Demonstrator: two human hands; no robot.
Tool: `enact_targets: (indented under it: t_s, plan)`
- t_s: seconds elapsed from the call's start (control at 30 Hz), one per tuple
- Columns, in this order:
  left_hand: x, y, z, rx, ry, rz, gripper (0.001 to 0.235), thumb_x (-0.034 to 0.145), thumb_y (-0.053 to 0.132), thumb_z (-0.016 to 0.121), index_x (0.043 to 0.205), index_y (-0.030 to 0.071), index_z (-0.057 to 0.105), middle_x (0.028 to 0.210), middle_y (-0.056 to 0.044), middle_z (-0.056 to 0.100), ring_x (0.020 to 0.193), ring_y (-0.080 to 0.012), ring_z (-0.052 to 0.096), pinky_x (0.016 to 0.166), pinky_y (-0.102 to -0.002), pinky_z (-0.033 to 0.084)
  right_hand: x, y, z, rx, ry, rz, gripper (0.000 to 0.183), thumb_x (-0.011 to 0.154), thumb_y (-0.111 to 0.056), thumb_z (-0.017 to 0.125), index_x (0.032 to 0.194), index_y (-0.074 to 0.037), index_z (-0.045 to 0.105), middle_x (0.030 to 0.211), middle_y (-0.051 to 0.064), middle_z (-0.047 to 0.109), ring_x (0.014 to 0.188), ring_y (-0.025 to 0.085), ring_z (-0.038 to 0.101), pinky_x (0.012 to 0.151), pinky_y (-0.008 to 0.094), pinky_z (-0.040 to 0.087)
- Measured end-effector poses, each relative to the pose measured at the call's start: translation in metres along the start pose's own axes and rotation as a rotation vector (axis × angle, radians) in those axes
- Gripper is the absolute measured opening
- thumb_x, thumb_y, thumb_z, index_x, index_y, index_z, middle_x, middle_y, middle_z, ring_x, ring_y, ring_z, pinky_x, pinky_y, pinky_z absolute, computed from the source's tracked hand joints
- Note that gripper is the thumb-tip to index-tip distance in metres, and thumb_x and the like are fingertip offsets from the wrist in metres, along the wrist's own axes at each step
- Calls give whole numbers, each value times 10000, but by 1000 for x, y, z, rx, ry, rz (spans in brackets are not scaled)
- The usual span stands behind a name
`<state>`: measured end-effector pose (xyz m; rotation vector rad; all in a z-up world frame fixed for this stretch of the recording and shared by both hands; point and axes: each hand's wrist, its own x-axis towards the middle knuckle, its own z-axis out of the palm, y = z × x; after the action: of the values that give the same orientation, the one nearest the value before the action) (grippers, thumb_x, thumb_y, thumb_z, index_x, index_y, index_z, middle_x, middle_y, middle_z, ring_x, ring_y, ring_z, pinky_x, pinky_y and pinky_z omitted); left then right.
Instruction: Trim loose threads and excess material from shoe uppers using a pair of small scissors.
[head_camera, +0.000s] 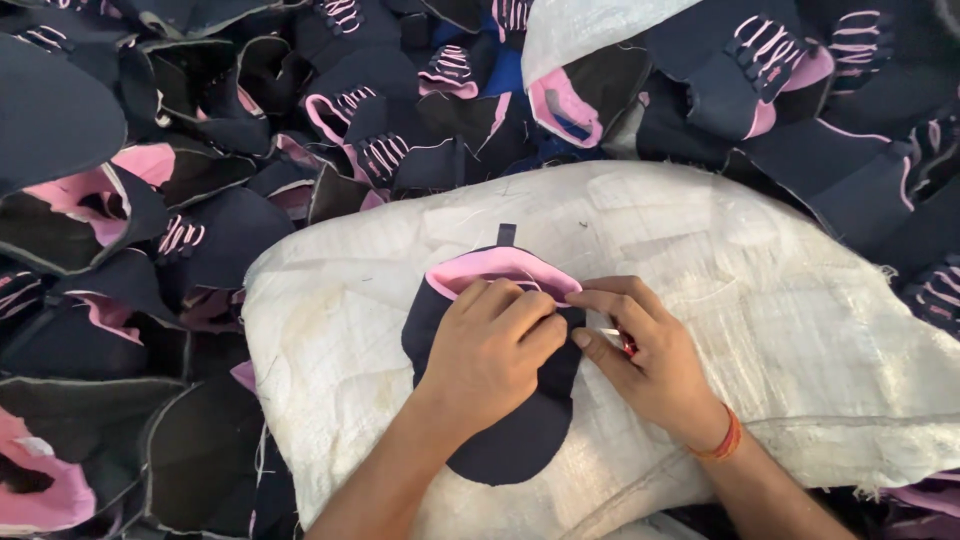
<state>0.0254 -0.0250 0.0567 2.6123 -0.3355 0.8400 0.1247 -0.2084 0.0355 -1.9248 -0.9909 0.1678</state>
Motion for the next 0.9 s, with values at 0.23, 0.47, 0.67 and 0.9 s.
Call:
enact_targets:
  t_s: [0.23,0.47,0.67,0.9]
  plan:
    - [-2,-1,4,-200,87,-193,159,819,-32,669,916,76,605,893,-41,619,855,-256,641,744,-402,485,2,-10,-4,-25,-13,-25,383,861,-92,763,1229,-116,660,1214,74,675,899,200,705,734,300,553]
    - [-8,-7,13,-377,200,-332,226,829,-141,590,961,33,531,885,-105,588,779,-281,620,680,-375,500,12,-28,-23,-240,-98,-84,466,849,-230,746,1267,-74,611,1045,104,659,797,281,689,648,372,533]
    - [-10,-7,13,-433,274,-367,253,826,-169,561,973,27,500,890,-120,557,771,-295,598,703,-372,512,34,-51,-36,-598,-234,-175,410,836,-328,748,1127,-66,626,895,72,675,681,256,685,553,379,520]
    - [-10,-7,12,-460,316,-367,234,861,-161,591,984,22,512,904,-130,581,768,-310,621,681,-381,513,58,-76,-46,-723,-318,-433,328,797,-296,747,1034,-88,657,826,36,661,706,223,674,591,360,524]
